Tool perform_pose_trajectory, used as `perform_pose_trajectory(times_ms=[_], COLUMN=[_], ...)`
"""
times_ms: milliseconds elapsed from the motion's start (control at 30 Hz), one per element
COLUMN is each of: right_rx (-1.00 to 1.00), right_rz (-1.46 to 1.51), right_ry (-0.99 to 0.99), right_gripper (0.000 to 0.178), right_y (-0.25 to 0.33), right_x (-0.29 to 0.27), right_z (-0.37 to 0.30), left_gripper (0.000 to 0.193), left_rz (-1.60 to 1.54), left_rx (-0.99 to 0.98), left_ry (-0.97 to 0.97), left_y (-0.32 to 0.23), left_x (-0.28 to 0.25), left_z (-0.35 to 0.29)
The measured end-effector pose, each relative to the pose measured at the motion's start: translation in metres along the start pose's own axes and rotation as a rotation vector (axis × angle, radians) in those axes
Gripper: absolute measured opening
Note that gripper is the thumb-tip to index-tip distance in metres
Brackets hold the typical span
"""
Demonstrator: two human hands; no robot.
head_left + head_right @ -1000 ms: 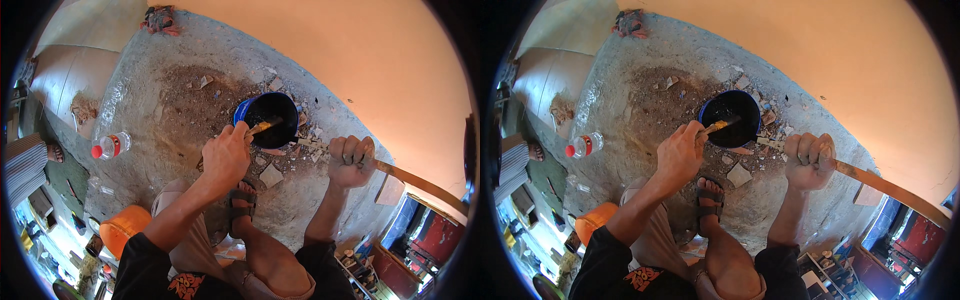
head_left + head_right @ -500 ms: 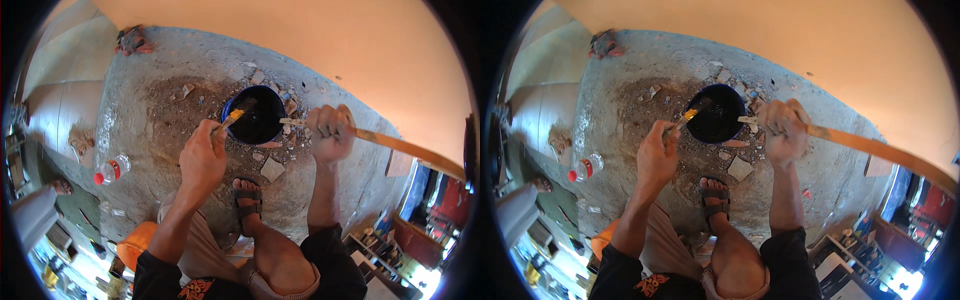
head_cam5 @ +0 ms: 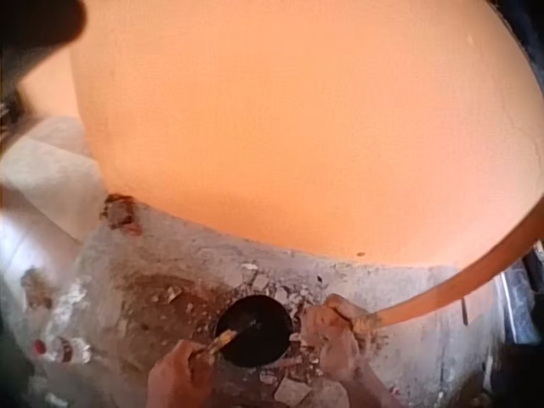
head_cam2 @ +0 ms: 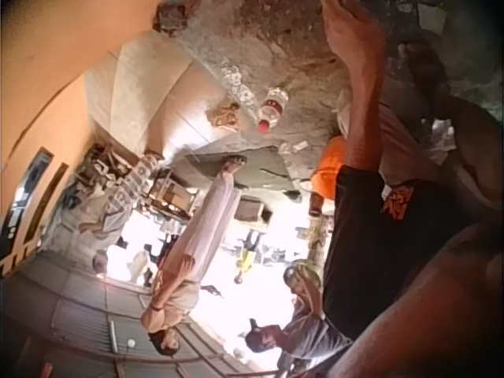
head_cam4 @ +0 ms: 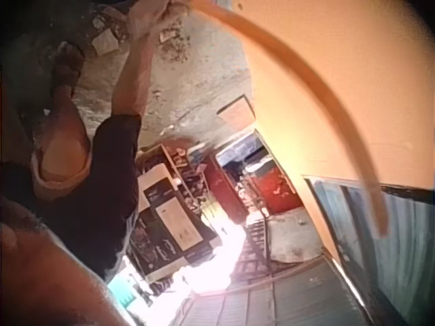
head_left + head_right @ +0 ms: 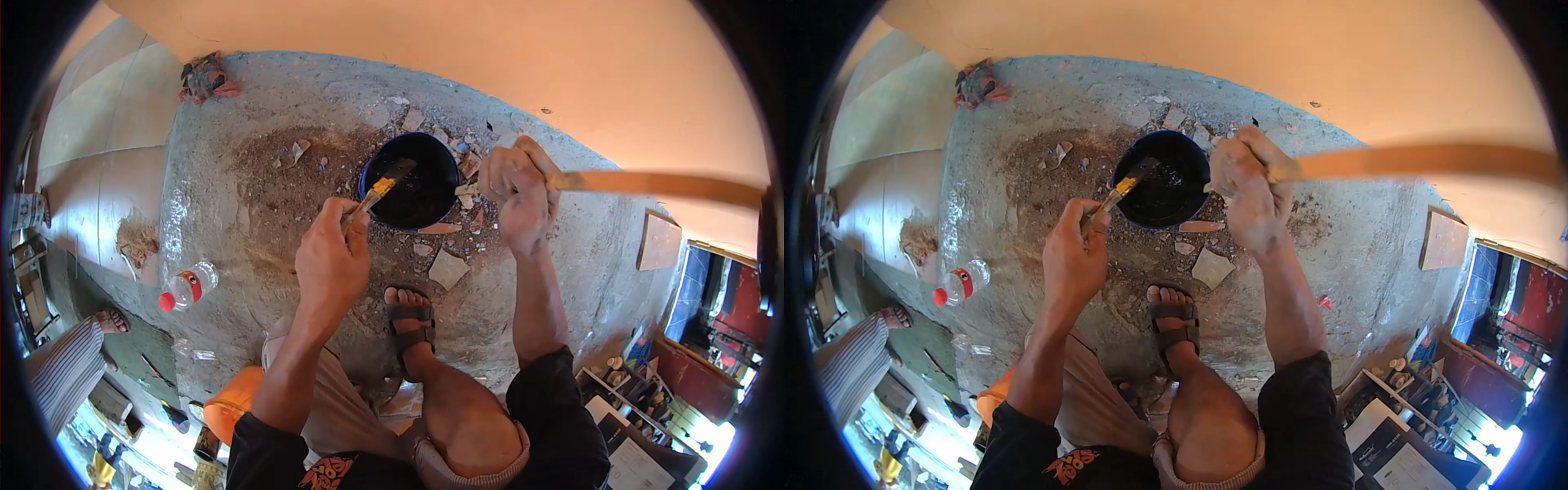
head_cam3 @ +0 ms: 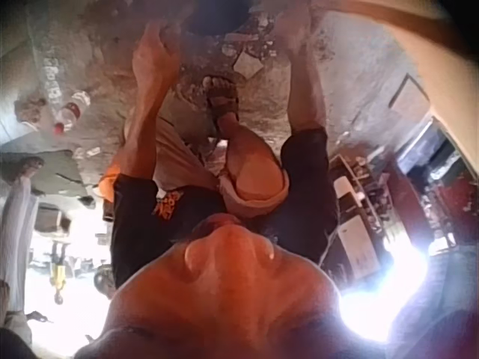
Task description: The person stirs a dark liquid in a bucket using a wooden stick, pours water from a bottle into the bucket, and then uses a brush to apply the mixture to a window frame.
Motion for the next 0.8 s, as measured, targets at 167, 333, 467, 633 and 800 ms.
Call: perform_pose_trajectory(times_ms=[167,333,467,633,800], right_rx=[0.061,0.032,0.04,0.047,-0.059], right_rz=[-0.116,-0.123,-0.071,-0.231,-0.141], right_ry=[0.058,0.058,0.071,0.055,0.062], right_gripper=[0.03,0.027,0.025,0.026,0.027], right_y=[-0.006,-0.011,-0.014,-0.019,-0.017], right_x=[0.021,0.028,0.028,0.033,0.045], right_z=[0.012,0.016,0.014,0.01,0.01], left_gripper=[0.021,0.019,0.018,0.017,0.019], left_rz=[-0.056,-0.155,-0.178,-0.249,-0.232], left_rx=[-0.043,-0.131,-0.076,-0.089,-0.075], left_ry=[-0.026,0.029,-0.073,-0.02,-0.052], left_y=[-0.002,0.005,0.01,0.011,0.013], left_x=[0.009,0.016,0.014,0.021,0.02], left_z=[-0.014,-0.031,-0.037,-0.041,-0.041])
Point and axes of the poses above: each hand's wrist, its own z-axis towards the middle knuckle, its own x-axis out of the palm, y = z × x, the point moved 3 cm from there along z, towards the middle knuckle, and after that the axes turned 14 degrees about z, right-handed, at the moved point
